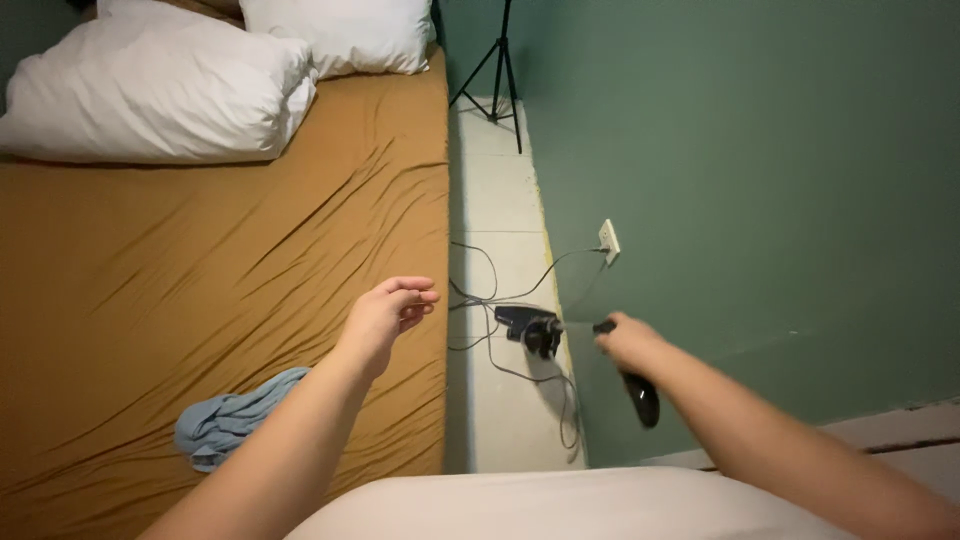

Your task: The person unplugs the power cord of a vacuum cleaner from a wall outlet and wraps the cord around the handle of the vacuum cleaner by hand.

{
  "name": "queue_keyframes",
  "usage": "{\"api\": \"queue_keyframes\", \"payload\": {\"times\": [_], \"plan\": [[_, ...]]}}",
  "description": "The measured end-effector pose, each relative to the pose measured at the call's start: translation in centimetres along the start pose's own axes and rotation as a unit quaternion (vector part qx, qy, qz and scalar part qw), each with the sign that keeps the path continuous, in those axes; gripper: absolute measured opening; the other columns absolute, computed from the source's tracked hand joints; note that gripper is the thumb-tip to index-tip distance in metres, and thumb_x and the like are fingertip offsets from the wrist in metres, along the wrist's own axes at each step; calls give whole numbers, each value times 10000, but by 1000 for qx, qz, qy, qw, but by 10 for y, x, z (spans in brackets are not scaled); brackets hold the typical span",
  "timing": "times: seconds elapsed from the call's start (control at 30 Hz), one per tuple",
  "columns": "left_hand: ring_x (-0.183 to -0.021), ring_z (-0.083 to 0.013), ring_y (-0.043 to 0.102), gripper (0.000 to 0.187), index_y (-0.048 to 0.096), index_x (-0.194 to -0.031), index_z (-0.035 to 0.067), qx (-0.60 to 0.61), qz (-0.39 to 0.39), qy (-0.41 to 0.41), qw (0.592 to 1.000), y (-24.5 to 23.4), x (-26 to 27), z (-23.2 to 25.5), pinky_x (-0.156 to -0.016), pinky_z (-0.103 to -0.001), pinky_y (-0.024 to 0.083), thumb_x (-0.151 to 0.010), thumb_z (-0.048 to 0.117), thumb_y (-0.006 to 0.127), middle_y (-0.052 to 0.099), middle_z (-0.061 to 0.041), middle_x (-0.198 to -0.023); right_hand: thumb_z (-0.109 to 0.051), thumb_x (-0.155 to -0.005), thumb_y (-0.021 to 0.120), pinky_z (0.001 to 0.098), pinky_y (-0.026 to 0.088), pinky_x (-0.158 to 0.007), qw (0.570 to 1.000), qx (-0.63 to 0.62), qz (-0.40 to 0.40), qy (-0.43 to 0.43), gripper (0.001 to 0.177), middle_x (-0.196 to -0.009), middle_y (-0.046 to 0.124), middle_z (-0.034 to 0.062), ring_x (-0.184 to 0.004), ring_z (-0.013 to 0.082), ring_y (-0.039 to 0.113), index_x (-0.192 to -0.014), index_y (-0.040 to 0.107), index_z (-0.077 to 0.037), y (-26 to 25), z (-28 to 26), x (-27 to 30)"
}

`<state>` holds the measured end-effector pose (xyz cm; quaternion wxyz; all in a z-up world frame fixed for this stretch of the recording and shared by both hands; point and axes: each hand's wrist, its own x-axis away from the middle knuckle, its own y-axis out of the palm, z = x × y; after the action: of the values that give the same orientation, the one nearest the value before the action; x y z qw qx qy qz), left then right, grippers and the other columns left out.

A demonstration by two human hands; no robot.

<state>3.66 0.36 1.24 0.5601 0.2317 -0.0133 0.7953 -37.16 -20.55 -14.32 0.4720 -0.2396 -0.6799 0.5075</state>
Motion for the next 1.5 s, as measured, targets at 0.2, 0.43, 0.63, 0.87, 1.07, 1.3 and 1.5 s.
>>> {"api": "queue_keyframes", "payload": {"times": [0.2, 0.43, 0.63, 0.87, 1.07, 1.3, 1.5], "plan": [[-899, -144, 666, 272, 684, -1157, 24, -2, -6, -8, 1000, 2, -4, -14, -894, -311, 518, -945, 67, 519, 750, -63, -1021, -256, -931, 637, 529, 644, -767, 930, -292, -47, 217, 690, -1164, 703, 223, -863, 420, 745, -1564, 365, -216, -68, -36, -1], [-919, -157, 667, 272, 683, -1154, 25, -4, -12, 5, 1000, 0, -3, -11, -909, -318, 519, -945, 76, 516, 745, -69, -1027, -303, -918, 655, 483, 600, -869, 954, -236, -15, 186, 666, -1193, 707, 234, -971, 409, 736, -1530, 424, -180, -49, -40, 8], [-956, -159, 681, 278, 690, -1160, 30, -16, 20, -6, 1000, -1, -2, -6, -929, -325, 518, -946, 88, 523, 752, -69, -1035, -392, -842, 763, 439, 547, -974, 980, -144, -11, 138, 726, -1244, 693, 204, -1133, 371, 673, -1468, 497, -137, -32, -17, 30], [-940, -157, 681, 269, 676, -1153, 37, -21, 2, -15, 1000, 3, -3, -30, -902, -315, 516, -948, 86, 510, 754, -65, -1034, -232, -826, 788, 461, 594, -848, 958, -235, -26, 162, 853, -1166, 728, 220, -950, 364, 736, -1574, 384, -171, -38, -1, -34], [-920, -158, 678, 258, 676, -1148, 20, -27, 1, -12, 1000, 2, 7, -37, -900, -317, 521, -940, 66, 531, 752, -78, -1029, -85, -792, 775, 474, 568, -701, 908, -365, 83, 187, 726, -1004, 684, 154, -759, 314, 682, -1471, 536, -178, -58, -24, -26], [-894, -154, 667, 254, 678, -1139, 27, -16, 17, -10, 1000, -7, 21, -32, -882, -313, 513, -946, 71, 518, 743, -67, -1007, -73, -809, 789, 418, 429, -511, 917, -339, -15, 208, 629, -708, 615, 143, -537, 240, 512, -1415, 655, -173, -233, -55, 105], [-879, -154, 662, 243, 679, -1132, 20, 1, -9, 8, 1000, -4, 27, -29, -881, -309, 528, -951, 66, 522, 740, -72, -991, -171, -831, 846, 405, 459, -517, 952, -222, -83, 196, 692, -694, 612, 142, -529, 235, 529, -1464, 589, -285, -245, -112, 216]]}}
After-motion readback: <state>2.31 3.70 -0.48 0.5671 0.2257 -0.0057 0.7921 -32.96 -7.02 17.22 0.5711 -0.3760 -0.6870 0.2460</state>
